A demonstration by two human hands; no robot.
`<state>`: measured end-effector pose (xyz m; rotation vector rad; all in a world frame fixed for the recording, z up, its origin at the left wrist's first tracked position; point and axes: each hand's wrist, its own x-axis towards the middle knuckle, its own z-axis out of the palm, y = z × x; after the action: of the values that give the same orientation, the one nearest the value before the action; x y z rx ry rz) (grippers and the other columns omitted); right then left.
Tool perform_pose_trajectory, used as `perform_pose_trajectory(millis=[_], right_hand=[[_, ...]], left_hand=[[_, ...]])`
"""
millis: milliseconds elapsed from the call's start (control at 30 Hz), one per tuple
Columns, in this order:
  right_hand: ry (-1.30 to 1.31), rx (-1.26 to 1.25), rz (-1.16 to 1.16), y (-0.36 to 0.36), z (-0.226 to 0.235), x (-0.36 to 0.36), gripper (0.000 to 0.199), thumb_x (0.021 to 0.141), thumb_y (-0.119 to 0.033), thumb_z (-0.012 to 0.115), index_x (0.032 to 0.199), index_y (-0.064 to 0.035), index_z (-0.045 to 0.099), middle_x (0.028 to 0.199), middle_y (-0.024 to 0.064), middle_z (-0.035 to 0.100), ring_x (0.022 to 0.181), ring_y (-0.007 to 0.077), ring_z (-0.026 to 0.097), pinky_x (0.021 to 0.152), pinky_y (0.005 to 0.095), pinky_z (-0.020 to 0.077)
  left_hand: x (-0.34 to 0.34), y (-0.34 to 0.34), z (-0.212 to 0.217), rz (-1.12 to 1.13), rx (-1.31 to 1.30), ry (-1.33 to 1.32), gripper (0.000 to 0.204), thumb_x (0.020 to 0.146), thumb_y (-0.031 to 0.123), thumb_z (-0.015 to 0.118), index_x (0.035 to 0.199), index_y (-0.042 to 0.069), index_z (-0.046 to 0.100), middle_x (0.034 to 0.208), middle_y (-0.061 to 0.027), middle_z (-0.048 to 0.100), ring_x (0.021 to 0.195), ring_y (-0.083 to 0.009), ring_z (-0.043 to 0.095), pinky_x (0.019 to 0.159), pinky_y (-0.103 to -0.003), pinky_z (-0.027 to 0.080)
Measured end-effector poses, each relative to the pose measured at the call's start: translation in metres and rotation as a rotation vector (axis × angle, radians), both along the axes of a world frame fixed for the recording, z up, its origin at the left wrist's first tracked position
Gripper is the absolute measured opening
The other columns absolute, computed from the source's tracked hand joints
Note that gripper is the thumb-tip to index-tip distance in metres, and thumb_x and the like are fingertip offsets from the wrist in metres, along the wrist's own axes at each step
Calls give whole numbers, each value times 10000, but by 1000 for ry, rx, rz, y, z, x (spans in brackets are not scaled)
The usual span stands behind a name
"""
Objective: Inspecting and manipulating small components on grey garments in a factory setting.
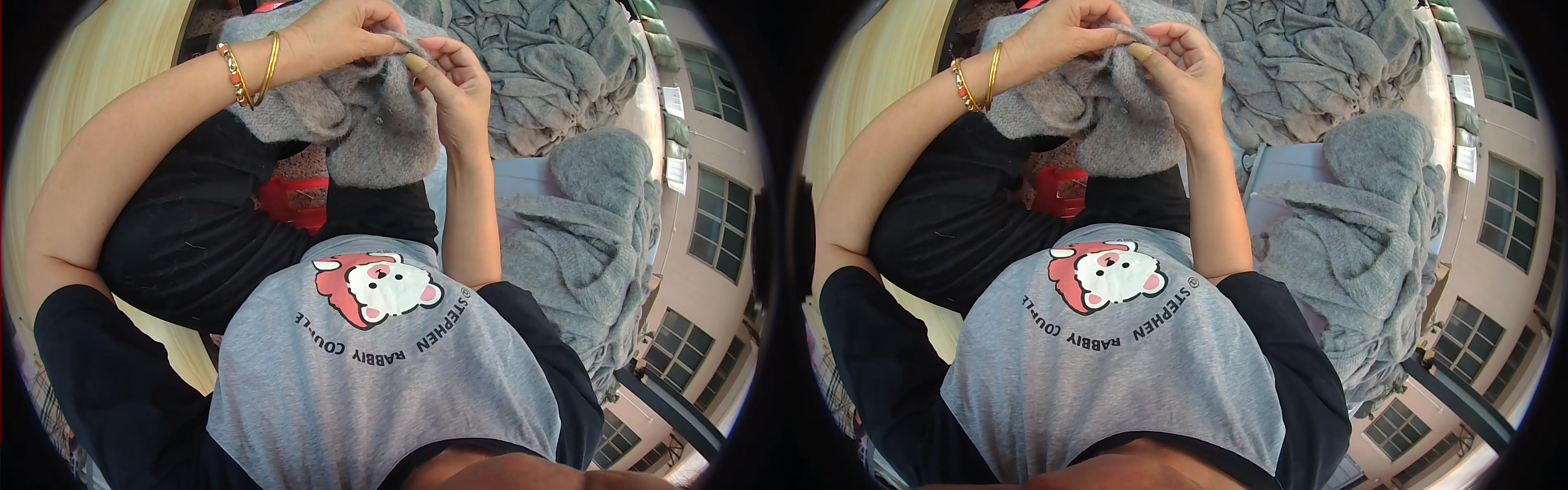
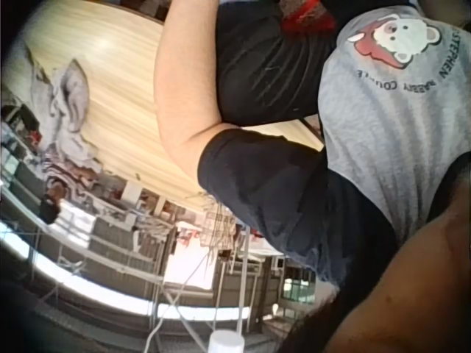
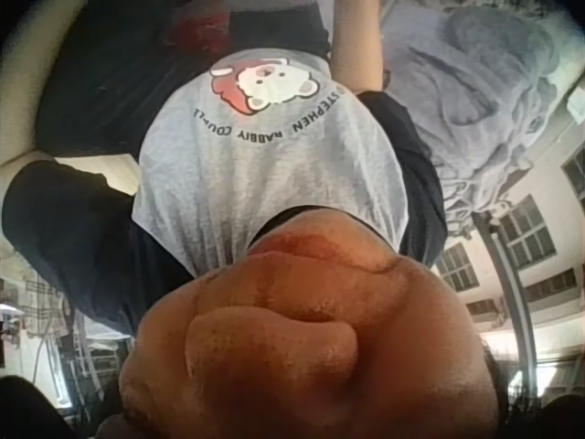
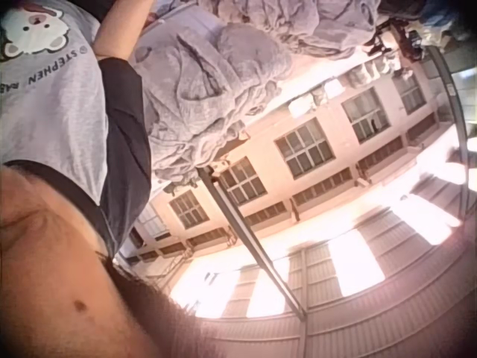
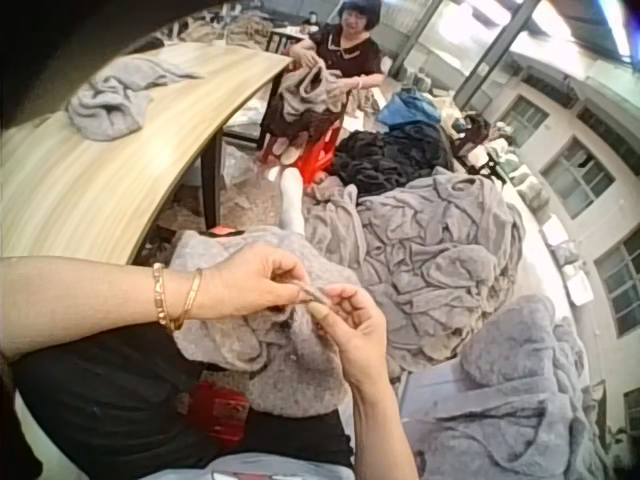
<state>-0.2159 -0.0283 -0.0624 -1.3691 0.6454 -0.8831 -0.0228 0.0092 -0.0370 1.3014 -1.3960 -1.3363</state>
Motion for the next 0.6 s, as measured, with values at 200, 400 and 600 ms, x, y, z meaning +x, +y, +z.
perform_pose_trajectory(millis=[200, 400, 600], right_hand=[[-22, -25, -49, 1, -1, 4, 261, 826, 33, 639, 1076, 34, 565, 925, 65, 627, 744, 94, 587, 639, 197, 456], [-134, 100, -72, -6, -5, 3, 236, 842, 34, 602, 1071, 26, 550, 904, 74, 617, 737, 119, 598, 635, 208, 466], [-155, 171, -85, -11, -2, -1, 247, 843, 35, 587, 1084, 18, 537, 883, 76, 609, 742, 143, 617, 631, 220, 480]], left_hand=[[-2, 2, 4, 72, -66, -62, 113, 865, 109, 621, 814, 9, 641, 623, -1, 590, 533, -54, 514, 480, -216, 407], [-1, -4, -6, 74, -2, 74, 112, 864, 111, 638, 816, 9, 633, 646, -3, 595, 561, -56, 536, 502, -215, 427], [1, -7, -13, 56, -9, 134, 100, 870, 110, 648, 840, 14, 644, 703, 5, 609, 623, -53, 556, 553, -199, 440]])
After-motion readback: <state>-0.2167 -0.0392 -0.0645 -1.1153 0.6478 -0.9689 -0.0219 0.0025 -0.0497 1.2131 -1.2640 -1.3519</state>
